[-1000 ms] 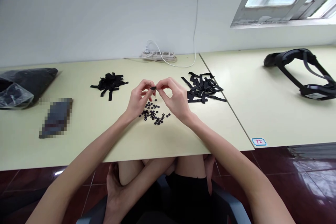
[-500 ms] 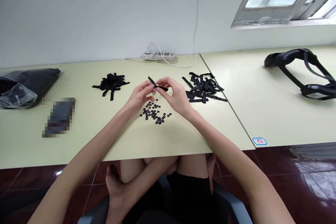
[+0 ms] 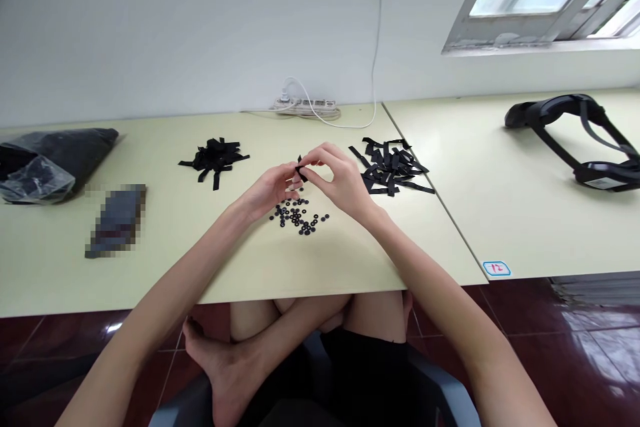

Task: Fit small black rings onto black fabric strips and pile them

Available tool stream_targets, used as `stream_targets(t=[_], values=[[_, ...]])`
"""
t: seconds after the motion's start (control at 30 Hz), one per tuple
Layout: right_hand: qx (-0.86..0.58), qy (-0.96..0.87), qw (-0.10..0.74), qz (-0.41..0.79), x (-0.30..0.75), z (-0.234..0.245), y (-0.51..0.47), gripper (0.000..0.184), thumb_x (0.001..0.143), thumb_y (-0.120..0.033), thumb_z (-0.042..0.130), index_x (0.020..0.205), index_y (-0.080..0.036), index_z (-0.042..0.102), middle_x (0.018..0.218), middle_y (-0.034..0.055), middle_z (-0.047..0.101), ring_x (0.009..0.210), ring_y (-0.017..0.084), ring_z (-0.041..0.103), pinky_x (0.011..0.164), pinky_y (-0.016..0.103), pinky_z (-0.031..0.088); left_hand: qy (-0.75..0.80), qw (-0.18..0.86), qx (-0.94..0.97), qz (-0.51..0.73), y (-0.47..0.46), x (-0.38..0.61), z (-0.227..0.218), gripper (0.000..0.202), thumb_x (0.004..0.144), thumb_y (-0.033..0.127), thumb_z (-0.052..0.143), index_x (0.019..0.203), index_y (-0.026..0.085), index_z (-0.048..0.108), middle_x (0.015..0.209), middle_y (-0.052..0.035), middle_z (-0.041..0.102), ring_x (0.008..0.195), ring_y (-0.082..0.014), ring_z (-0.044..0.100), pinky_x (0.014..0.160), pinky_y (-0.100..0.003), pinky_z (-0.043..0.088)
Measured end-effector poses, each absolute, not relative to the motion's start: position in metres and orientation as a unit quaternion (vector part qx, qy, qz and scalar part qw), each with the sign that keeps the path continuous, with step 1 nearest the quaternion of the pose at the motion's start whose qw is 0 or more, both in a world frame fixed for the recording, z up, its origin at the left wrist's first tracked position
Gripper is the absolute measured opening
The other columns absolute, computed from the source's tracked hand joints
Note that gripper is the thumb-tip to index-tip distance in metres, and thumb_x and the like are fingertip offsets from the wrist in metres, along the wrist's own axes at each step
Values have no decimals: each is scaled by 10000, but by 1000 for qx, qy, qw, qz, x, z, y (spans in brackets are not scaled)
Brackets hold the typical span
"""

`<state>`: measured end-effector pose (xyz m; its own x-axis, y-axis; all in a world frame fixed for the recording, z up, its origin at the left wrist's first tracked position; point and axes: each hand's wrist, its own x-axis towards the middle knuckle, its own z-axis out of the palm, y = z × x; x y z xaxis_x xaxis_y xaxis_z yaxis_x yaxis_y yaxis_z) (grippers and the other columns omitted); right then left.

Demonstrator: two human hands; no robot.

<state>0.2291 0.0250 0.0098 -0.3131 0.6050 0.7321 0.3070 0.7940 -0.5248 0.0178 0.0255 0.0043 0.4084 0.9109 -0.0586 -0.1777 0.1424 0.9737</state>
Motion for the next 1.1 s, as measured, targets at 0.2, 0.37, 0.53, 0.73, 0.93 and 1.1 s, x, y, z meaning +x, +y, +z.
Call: stream_targets(t=[0.2,0.37,0.53,0.73,0.93,1.1], values=[[-315,-766,535,166,230,9,27,36,1035,-246,742,1038,-280,753,1160,69,790,1125,261,750,988,468,625,394,517,576,496,24,20,5,293,936,499,803,1043,246,703,1038,-42,618,852,-151,575,660,-239,599],[-328,-772,508,195,228,5,27,31,1063,-303,724,1049,-275,729,1134,63,813,1096,258,771,996,473,634,372,437,654,492,20,22,7,335,967,538,824,1066,235,722,1200,-70,694,1006,-175,659,702,-227,588],[-342,-769,482,244,228,0,27,79,1076,-345,688,1055,-269,684,996,30,820,942,233,800,848,403,635,383,427,653,494,22,22,2,367,938,551,868,1000,220,723,1100,-69,712,991,-191,675,685,-237,570],[-350,-752,482,284,227,0,26,204,1021,-373,747,1186,-272,682,912,3,815,908,227,797,897,423,639,367,468,622,509,28,20,0,396,921,585,875,985,221,734,1036,-48,693,904,-155,656,682,-238,589],[-344,-736,485,323,224,3,24,128,1042,-372,725,1031,-245,737,904,20,839,861,218,825,876,404,671,362,528,553,532,27,18,3,416,885,588,916,978,244,701,943,-13,622,885,-136,624,693,-214,591],[-375,-761,495,187,230,-1,26,87,1084,-312,698,1060,-255,760,825,2,825,738,195,797,738,347,611,368,568,540,500,29,17,0,468,935,687,830,1106,273,693,876,-3,630,682,-117,564,554,-224,526]])
